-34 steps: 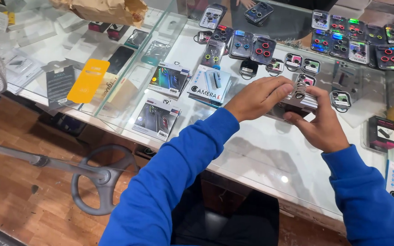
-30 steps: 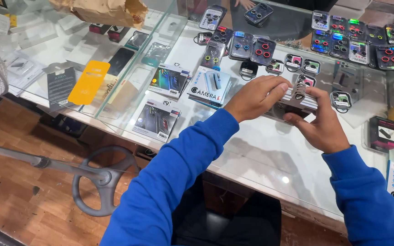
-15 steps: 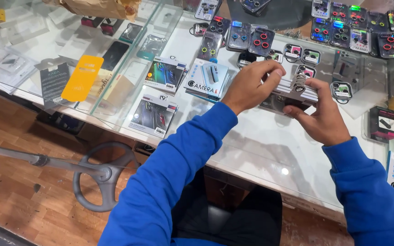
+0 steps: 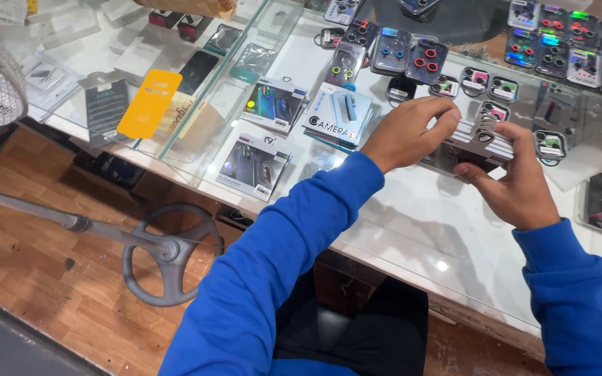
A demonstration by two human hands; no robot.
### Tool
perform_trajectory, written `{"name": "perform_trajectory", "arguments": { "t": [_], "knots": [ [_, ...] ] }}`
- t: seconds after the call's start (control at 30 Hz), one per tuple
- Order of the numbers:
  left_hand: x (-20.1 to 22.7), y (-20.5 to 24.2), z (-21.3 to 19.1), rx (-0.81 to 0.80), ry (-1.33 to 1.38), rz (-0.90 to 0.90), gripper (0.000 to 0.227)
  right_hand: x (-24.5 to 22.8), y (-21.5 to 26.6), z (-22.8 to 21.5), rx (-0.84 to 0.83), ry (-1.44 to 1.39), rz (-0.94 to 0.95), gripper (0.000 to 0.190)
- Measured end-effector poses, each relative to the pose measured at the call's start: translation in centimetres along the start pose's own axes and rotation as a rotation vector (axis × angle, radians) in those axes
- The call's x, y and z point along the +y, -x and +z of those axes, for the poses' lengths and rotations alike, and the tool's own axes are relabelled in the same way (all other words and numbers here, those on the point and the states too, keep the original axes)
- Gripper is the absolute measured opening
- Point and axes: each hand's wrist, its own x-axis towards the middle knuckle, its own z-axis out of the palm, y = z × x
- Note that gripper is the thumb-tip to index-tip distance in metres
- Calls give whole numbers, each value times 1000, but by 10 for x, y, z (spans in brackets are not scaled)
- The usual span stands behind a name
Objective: Organizing and arranging boxed mobile phone accessories on a glass display counter.
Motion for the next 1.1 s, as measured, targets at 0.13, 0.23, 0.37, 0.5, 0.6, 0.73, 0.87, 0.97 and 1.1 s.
{"name": "perform_trajectory", "arguments": {
  "t": [0.13, 0.23, 0.37, 0.5, 0.6, 0.73, 0.87, 0.97, 1.1],
  "knots": [
    [2, 1, -1, -16, 11, -3, 38, 1, 1, 2, 14, -7, -15, 65],
    [-2, 1, 2, -6, 18, 20, 35, -2, 1, 3, 6, -16, 25, 63],
    [-6, 0, 4, 11, 61, 42, 33, -4, 0, 4, 11, -24, 14, 63],
    [-6, 0, 5, -7, 59, 32, 34, -5, 1, 4, 7, -40, 11, 64],
    [-10, 0, 6, 0, 32, 33, 35, -5, -1, 5, -4, -33, 21, 64],
    [-8, 1, 4, -4, 21, 25, 36, 0, 0, 6, 1, -36, 4, 64],
    [-8, 1, 4, -13, 22, 19, 38, -2, -1, 6, -7, -55, 22, 63],
    [-8, 2, 4, -9, 23, 24, 37, -3, -2, 6, -9, -44, 12, 63],
    [-10, 1, 6, -13, 2, 40, 36, 0, -1, 5, -9, -20, -17, 64]
  ]
}}
